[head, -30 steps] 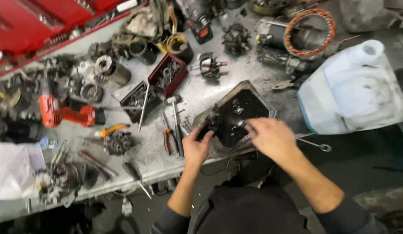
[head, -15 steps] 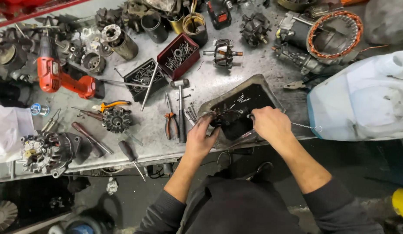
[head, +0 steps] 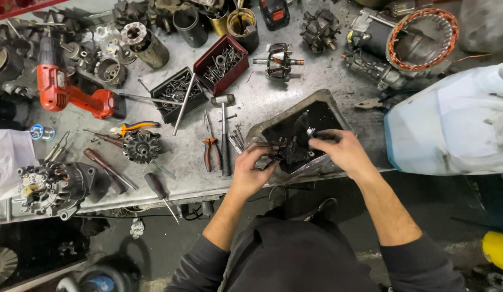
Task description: The person pours a cleaning liquid from a white plastic jug into a metal tray containing a mechanical part. They then use a brush to scrub the part thoroughly while it is submerged in the liquid, rotating it to clean different sides.
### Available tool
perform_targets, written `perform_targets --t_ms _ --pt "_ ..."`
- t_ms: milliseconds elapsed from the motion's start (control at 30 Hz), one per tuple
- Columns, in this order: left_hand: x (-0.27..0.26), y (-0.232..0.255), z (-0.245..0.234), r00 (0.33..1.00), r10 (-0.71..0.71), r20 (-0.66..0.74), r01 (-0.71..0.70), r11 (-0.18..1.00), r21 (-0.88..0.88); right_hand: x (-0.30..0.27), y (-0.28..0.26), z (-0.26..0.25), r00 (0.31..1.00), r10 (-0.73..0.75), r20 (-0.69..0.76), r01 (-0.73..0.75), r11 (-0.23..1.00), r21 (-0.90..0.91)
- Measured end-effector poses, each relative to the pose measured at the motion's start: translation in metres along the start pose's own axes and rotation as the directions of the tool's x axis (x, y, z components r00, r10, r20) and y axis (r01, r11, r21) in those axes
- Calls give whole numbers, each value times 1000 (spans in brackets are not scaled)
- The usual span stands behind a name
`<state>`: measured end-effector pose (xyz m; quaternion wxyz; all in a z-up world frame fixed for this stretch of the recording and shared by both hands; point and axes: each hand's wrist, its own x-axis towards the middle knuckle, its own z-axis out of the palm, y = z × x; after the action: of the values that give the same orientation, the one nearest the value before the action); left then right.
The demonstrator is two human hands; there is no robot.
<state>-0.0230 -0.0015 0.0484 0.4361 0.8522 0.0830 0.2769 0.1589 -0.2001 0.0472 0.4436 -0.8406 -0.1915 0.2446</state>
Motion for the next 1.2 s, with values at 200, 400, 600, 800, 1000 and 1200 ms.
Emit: perform_targets --t_ms 200,400,600,800,1000,1200 --pt "2 -4 5 999 -44 16 45 998 -50 -5 4 -5 967 196 159 -236 929 287" --pt "2 -11 3 995 -93 47 99 987 -130 -13 8 -21 998 68 -15 -61 956 287" --pt "6 -9 -4 991 -2 134 6 1000 -24 -28 -23 -40 995 -41 -95 35 998 -59" --pt "0 -15 3 994 -1 112 7 999 -54 -30 -23 -39 988 -139 -65 131 985 -115" --pt "-16 -49 45 804 -569 172 519 531 -670 -32 4 -35 1000 0 -25 2 996 94" --pt "-10 -53 60 587 -671 453 526 -110 -844 -36 20 -40 994 67 -91 -46 973 225"
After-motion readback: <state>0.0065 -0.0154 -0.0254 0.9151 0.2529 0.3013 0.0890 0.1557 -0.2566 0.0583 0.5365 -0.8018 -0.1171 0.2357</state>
